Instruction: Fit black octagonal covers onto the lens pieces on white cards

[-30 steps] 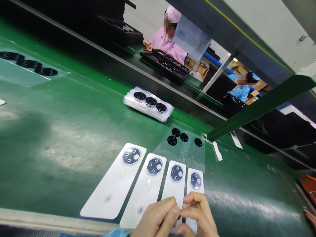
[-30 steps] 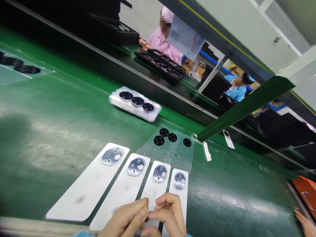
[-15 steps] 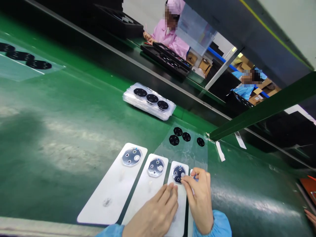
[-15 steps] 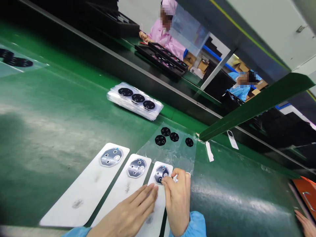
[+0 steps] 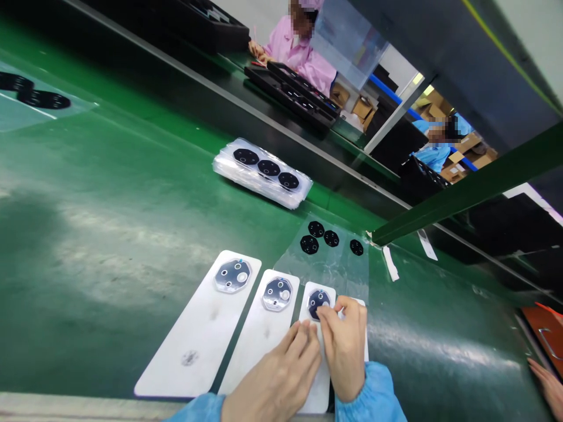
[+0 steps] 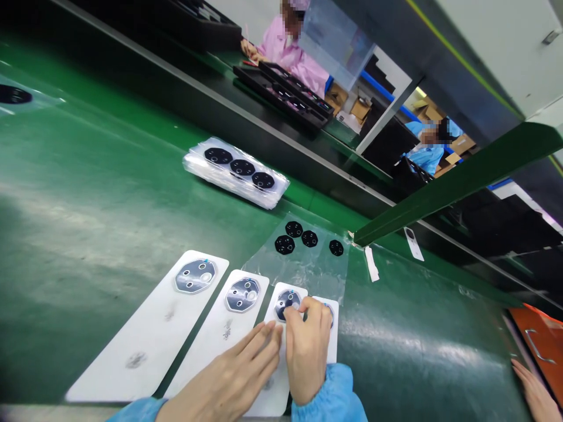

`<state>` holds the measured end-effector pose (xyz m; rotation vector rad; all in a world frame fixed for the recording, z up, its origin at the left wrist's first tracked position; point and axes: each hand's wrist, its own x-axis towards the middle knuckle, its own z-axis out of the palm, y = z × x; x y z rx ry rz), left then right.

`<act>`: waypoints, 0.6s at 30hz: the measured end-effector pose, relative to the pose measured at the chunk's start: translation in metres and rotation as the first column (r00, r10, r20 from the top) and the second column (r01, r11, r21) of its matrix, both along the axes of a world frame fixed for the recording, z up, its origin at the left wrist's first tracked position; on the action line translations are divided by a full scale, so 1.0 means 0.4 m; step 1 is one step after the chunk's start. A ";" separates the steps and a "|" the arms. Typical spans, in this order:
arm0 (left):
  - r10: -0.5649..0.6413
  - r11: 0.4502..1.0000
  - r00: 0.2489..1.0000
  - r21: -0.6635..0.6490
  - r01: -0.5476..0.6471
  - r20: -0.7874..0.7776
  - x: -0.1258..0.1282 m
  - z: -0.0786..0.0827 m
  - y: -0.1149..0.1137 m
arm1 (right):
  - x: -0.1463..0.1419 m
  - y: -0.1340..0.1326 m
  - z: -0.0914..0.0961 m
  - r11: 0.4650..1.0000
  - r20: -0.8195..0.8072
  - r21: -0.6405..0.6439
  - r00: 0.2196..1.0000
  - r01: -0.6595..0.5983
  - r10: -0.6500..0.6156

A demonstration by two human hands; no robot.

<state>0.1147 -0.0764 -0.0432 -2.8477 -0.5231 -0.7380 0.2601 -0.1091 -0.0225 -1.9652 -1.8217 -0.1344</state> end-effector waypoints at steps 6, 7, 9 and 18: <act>0.018 1.000 1.000 -0.026 -0.018 0.020 0.003 -0.006 0.004 | 0.002 -0.018 0.030 0.996 -0.105 -0.080 0.994 -0.043 0.035; 0.011 1.000 1.000 -0.021 -0.010 0.017 0.002 -0.006 0.004 | 0.004 -0.018 0.034 0.997 -0.118 -0.076 0.993 -0.030 0.021; 0.001 1.000 1.000 -0.014 -0.001 0.005 0.000 -0.003 0.004 | 0.006 -0.012 0.033 0.997 -0.136 -0.075 0.991 -0.009 -0.001; 0.019 1.000 1.000 0.001 -0.019 -0.009 0.000 0.004 0.002 | 0.014 0.022 0.010 0.986 -0.306 -0.113 0.939 0.127 -0.156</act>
